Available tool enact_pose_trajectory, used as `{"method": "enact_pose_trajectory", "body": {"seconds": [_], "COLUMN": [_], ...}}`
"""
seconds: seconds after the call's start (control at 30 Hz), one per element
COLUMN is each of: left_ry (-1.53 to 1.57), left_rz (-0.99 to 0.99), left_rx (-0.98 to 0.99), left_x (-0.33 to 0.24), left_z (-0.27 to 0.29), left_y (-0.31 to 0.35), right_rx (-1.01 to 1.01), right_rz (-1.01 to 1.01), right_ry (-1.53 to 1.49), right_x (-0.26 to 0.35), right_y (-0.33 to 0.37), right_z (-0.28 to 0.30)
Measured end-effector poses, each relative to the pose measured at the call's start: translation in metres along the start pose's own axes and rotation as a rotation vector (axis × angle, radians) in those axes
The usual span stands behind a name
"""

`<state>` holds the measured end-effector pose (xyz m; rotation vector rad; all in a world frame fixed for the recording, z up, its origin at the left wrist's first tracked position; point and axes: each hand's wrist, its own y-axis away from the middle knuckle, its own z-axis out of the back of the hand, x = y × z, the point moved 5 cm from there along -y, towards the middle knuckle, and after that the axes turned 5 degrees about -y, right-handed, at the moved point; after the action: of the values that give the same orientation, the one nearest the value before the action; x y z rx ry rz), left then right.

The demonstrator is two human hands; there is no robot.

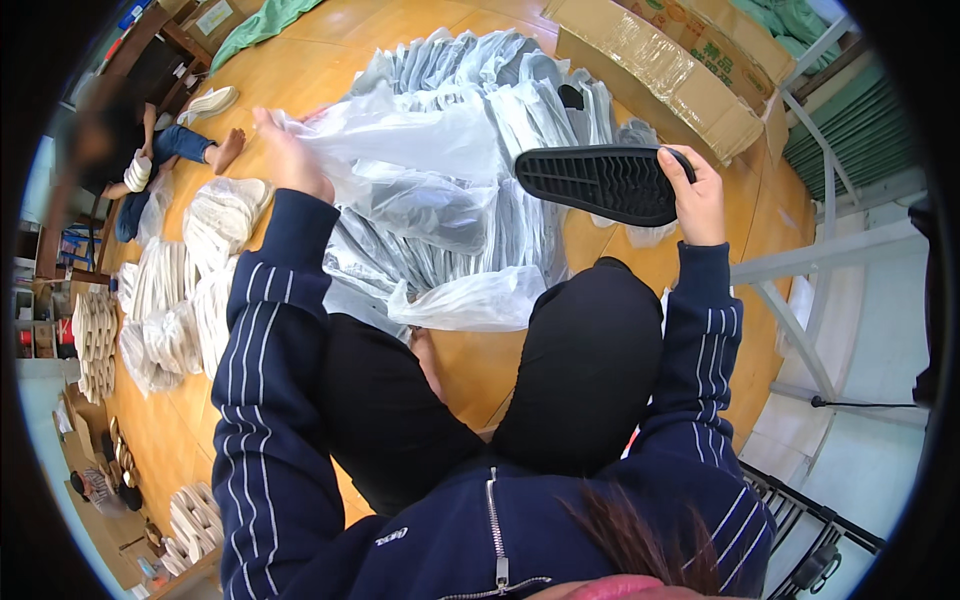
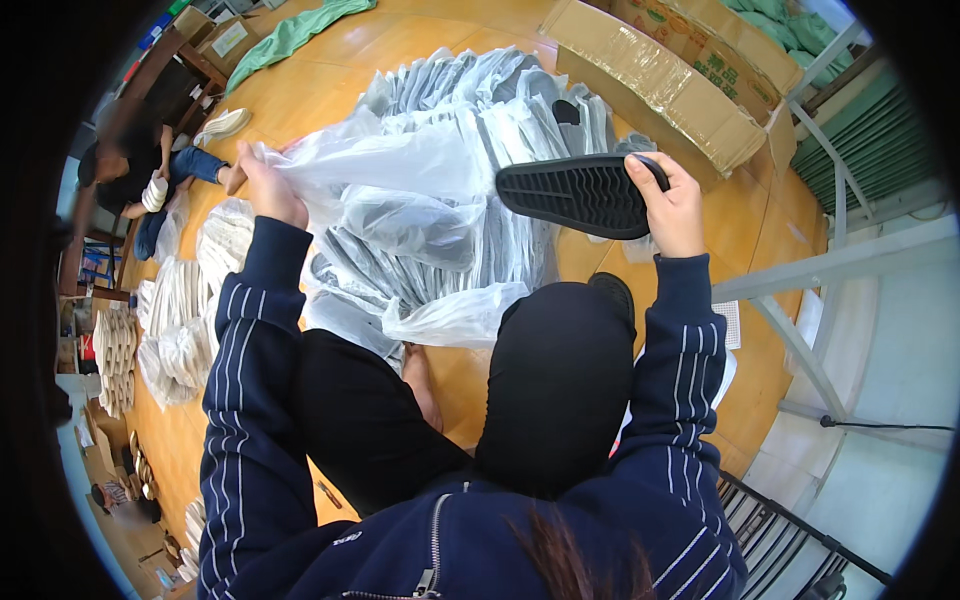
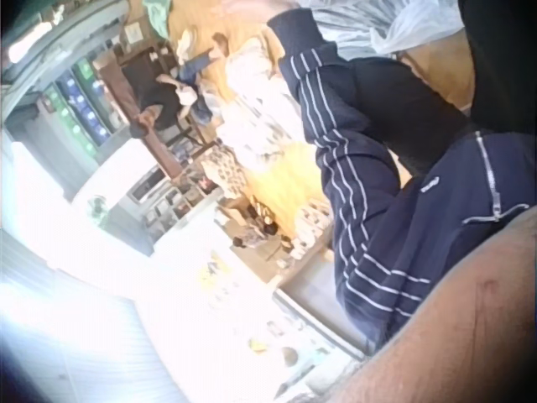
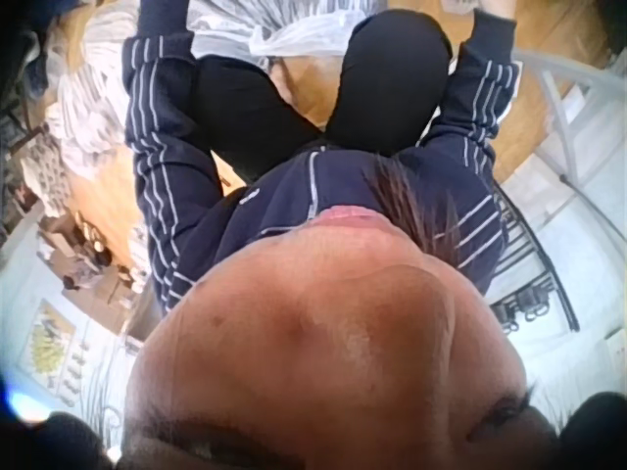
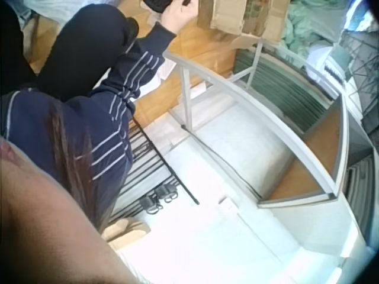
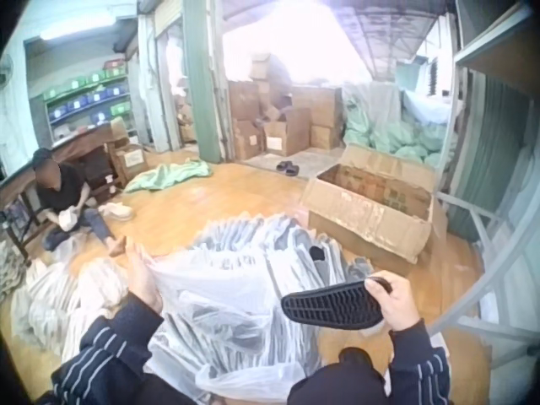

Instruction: The person sits on the floor and repeatedly picks up black slipper soles, places them into clear plastic bags, and sets the packaged items aside. The person handles the soles one at a time, turning them over to inspect the tread before bagging.

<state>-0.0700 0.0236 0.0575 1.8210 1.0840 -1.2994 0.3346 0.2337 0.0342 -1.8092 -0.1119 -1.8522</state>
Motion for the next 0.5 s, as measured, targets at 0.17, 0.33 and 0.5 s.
{"method": "enact_pose_trajectory", "body": {"seconds": [0.17, 0.33, 0.5], "left_ry": [-0.716, -0.669, -0.566], "left_rz": [-0.719, -0.451, -0.171], "left_rx": [0.196, 1.025, 1.106], "left_x": [-0.03, 0.001, 0.015], "left_z": [-0.036, -0.089, -0.091], "left_y": [0.03, 0.101, 0.1], "right_rx": [0.256, 0.442, 0.264], "right_rz": [0.016, -0.116, -0.195], "right_ry": [0.083, -0.218, -0.436], "right_x": [0.053, 0.073, 0.048], "right_y": [-0.03, -0.043, -0.043], "right_z": [-0.04, -0.101, -0.109]}}
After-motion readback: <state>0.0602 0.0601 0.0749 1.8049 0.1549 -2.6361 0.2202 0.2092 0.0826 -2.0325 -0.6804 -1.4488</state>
